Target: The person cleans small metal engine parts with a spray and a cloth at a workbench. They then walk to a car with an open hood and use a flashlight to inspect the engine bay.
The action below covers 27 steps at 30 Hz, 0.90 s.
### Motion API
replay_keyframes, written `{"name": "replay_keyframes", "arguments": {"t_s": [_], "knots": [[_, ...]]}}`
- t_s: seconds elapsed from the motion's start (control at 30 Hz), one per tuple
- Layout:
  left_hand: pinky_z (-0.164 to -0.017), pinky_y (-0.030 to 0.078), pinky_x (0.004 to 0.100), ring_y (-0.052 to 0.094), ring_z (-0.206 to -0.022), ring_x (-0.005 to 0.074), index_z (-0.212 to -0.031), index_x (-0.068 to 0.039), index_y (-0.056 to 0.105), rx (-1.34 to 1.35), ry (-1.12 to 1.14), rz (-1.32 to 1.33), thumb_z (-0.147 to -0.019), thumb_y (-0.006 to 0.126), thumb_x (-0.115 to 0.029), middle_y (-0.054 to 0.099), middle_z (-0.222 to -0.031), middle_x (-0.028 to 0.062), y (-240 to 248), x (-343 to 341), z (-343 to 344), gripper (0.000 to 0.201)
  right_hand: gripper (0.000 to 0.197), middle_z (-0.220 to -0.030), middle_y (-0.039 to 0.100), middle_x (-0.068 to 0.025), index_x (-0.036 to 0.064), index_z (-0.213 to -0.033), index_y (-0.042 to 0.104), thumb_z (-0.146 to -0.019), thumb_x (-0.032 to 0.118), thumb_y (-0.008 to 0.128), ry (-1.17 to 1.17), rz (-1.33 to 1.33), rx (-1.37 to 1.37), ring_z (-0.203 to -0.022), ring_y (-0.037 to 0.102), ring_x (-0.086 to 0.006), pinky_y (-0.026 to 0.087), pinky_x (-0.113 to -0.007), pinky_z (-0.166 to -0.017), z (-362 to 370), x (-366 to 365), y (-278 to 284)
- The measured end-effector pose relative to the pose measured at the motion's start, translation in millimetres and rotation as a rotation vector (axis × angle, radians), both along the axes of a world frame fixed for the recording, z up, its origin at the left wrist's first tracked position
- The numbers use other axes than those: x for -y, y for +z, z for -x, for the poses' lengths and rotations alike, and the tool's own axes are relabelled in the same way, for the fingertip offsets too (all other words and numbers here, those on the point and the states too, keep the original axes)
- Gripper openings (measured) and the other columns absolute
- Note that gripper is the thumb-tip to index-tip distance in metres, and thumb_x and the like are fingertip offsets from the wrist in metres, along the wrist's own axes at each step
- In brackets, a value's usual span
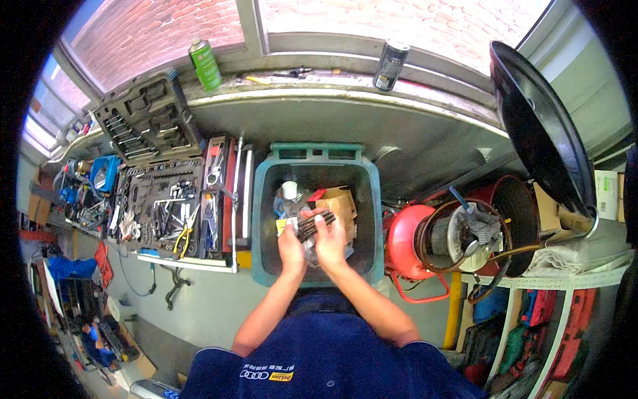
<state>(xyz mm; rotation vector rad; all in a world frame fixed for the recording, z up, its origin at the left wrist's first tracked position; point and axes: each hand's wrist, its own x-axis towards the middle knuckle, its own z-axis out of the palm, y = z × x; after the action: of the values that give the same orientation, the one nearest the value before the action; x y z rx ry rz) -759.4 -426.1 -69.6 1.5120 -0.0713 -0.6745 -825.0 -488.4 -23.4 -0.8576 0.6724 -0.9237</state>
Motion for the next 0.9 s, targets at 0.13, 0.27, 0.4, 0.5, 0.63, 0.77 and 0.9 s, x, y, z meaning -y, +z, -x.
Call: {"name": "replay_keyframes", "arguments": {"t_s": [0.13,0.27,0.4,0.5,0.63,0.77,0.9], "knots": [[-0.078,0.055,0.0351,0.068,-0.086,0.0168,-0.107,0.000,0.069,-0.025,0.026,0.028,-0.113,0.044,-0.035,0.071,-0.097,0.0087,12.0,1.6,-7.3,0.044,0.017,-0.118,0.074,-0.0132,-0.0023,-0.122,0.059,-0.109,0.006,0.052,0.005,0.054,-0.074,-0.111,0.071,-0.0211,0.056,-0.036,-0.099,-6.2,-4.3,-0.5],[-0.083,0.052,0.0345,0.065,-0.089,0.0168,-0.109,0.006,0.070,-0.017,0.064,0.058,-0.112,0.046,-0.031,0.072,-0.100,0.0107,27.1,-1.5,-13.4,0.044,0.030,-0.128,0.072,-0.0131,-0.0010,-0.127,0.058,-0.103,0.013,0.067,0.181,0.087,-0.137,-0.115,0.069,-0.0204,0.053,-0.035,-0.104,6.7,13.2,-4.8],[-0.089,0.051,0.0322,0.065,-0.095,0.0168,-0.113,0.007,0.070,0.005,0.104,0.121,-0.111,0.051,-0.033,0.072,-0.106,0.0118,7.6,-7.6,-34.5,0.044,0.052,-0.136,0.065,-0.0131,0.0002,-0.137,0.050,-0.095,0.010,0.077,0.145,0.236,-0.098,-0.125,0.064,-0.0207,0.051,-0.038,-0.109,7.9,102.7,25.9],[-0.089,0.051,0.0316,0.065,-0.095,0.0163,-0.116,0.008,0.069,0.220,0.100,-0.009,-0.111,0.051,-0.032,0.072,-0.107,0.0115,-5.5,-11.8,-49.9,0.044,0.063,-0.134,0.062,-0.0110,0.0032,-0.138,0.050,-0.089,0.022,0.085,-0.112,0.513,-0.249,-0.129,0.058,-0.0231,0.046,-0.041,-0.113,-10.0,215.5,94.2],[-0.084,0.050,0.0307,0.061,-0.090,0.0137,-0.103,0.005,0.067,0.227,0.078,-0.025,-0.112,0.049,-0.032,0.068,-0.095,0.0079,40.3,-20.9,-47.9,0.042,0.100,-0.147,0.055,-0.0245,-0.0025,-0.154,0.038,-0.078,0.032,0.092,-0.638,0.942,-0.658,-0.138,0.053,-0.0356,0.040,-0.045,-0.119,-34.8,376.2,141.3],[-0.077,0.047,0.0315,0.055,-0.083,0.0122,-0.100,0.002,0.064,0.293,0.017,-0.069,-0.112,0.048,-0.029,0.063,-0.088,0.0043,67.1,-32.7,-42.7,0.037,0.100,-0.143,0.060,-0.0253,-0.0045,-0.150,0.046,-0.072,0.033,0.095,-0.312,0.856,-0.715,-0.137,0.056,-0.0355,0.044,-0.046,-0.116,-46.0,436.8,172.8],[-0.074,0.047,0.0358,0.054,-0.078,0.0153,-0.096,0.001,0.062,0.482,-0.021,-0.196,-0.111,0.051,-0.028,0.061,-0.081,0.0086,44.5,-44.4,-46.8,0.035,0.086,-0.125,0.071,-0.0188,-0.0001,-0.137,0.055,-0.070,0.033,0.098,-0.397,1.057,-0.548,-0.116,0.068,-0.0278,0.054,-0.041,-0.101,-33.0,391.8,186.9]]}}
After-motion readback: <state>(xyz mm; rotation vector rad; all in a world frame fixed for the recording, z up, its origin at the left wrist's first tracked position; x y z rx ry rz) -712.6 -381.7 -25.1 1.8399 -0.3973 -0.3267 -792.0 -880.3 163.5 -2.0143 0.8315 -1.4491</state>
